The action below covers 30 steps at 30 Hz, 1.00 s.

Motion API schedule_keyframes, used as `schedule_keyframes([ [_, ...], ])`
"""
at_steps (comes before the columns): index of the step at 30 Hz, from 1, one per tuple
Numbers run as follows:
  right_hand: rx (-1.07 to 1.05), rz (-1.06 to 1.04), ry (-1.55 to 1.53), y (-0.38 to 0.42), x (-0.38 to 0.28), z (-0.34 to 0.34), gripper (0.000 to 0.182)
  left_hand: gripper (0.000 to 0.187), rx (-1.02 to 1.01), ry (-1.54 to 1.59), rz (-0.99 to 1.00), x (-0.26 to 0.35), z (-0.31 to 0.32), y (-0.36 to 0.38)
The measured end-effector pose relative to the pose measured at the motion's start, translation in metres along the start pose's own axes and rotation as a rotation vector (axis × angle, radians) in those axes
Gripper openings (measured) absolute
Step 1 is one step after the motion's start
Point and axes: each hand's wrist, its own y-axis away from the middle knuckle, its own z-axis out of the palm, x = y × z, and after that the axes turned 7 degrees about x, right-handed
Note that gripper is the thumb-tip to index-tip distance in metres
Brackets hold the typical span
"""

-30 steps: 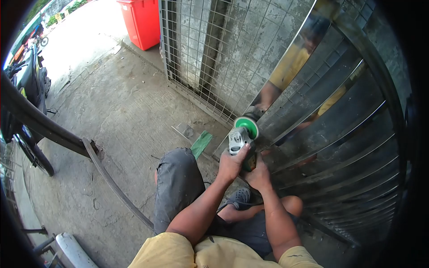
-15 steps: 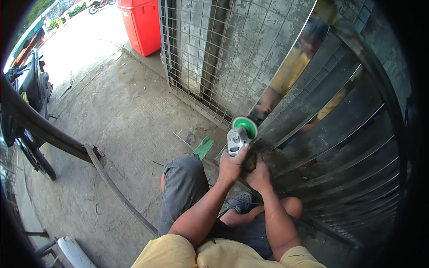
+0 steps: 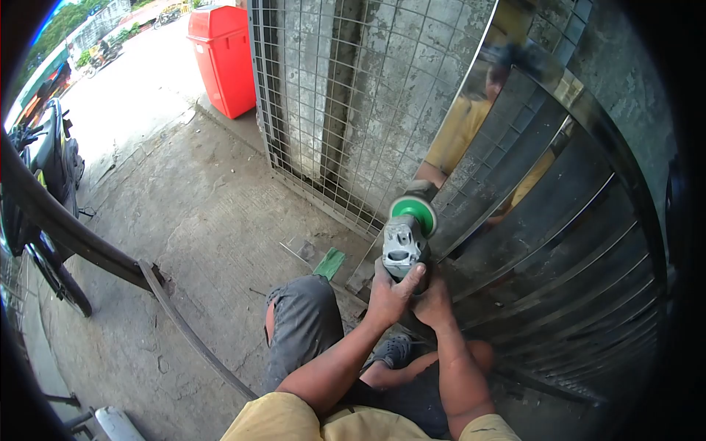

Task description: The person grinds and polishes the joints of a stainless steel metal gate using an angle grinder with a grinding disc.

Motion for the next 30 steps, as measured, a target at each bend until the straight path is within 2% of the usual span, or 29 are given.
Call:
schedule_keyframes([
  [1,-0.012,0.015,0.04,0.002,0.0,-0.002,0.071,0.082,0.002,-0.024,0.006,0.005,0.002,-0.001],
  [6,-0.074,-0.007,0.21,0.027,0.017,0.012,0.068,0.053,-0.013,0.003,-0.057,-0.051,-0.008,0.011],
  [8,-0.215,0.237,0.284,0.041,0.034,0.022,0.062,0.051,0.062,0.075,-0.216,-0.081,-0.01,0.022],
  [9,-0.243,0.274,0.308,0.044,0.043,0.026,0.061,0.05,0.096,0.112,-0.293,-0.095,-0.01,0.025],
  [11,-0.292,0.332,0.36,0.045,0.051,0.03,0.059,0.046,0.122,0.097,-0.243,-0.108,-0.01,0.026],
  [13,-0.263,0.288,0.352,0.04,0.046,0.027,0.055,0.045,0.121,0.053,-0.178,-0.109,-0.008,0.024],
  [16,-0.179,0.2,0.316,0.024,0.032,0.019,0.047,0.043,0.024,0.081,-0.075,-0.06,-0.004,0.012],
  [19,-0.144,0.188,0.312,0.017,0.02,0.017,0.04,0.034,0.042,0.093,0.013,-0.043,0.0,0.004],
  [21,-0.179,0.224,0.351,0.019,0.018,0.019,0.041,0.037,0.097,0.096,-0.024,-0.07,0.001,0.006],
  [23,-0.248,0.257,0.422,0.031,0.043,0.03,0.043,0.04,0.188,0.078,-0.074,-0.11,-0.003,0.013],
  [25,-0.301,0.283,0.481,0.039,0.051,0.034,0.046,0.044,0.16,-0.05,-0.19,-0.135,-0.014,0.024],
  [26,-0.318,0.293,0.505,0.039,0.047,0.031,0.047,0.046,0.142,-0.113,-0.245,-0.137,-0.015,0.021],
  [30,-0.24,0.291,0.481,0.027,0.003,0.009,0.047,0.048,0.07,-0.078,-0.183,-0.083,-0.008,0.015],
])
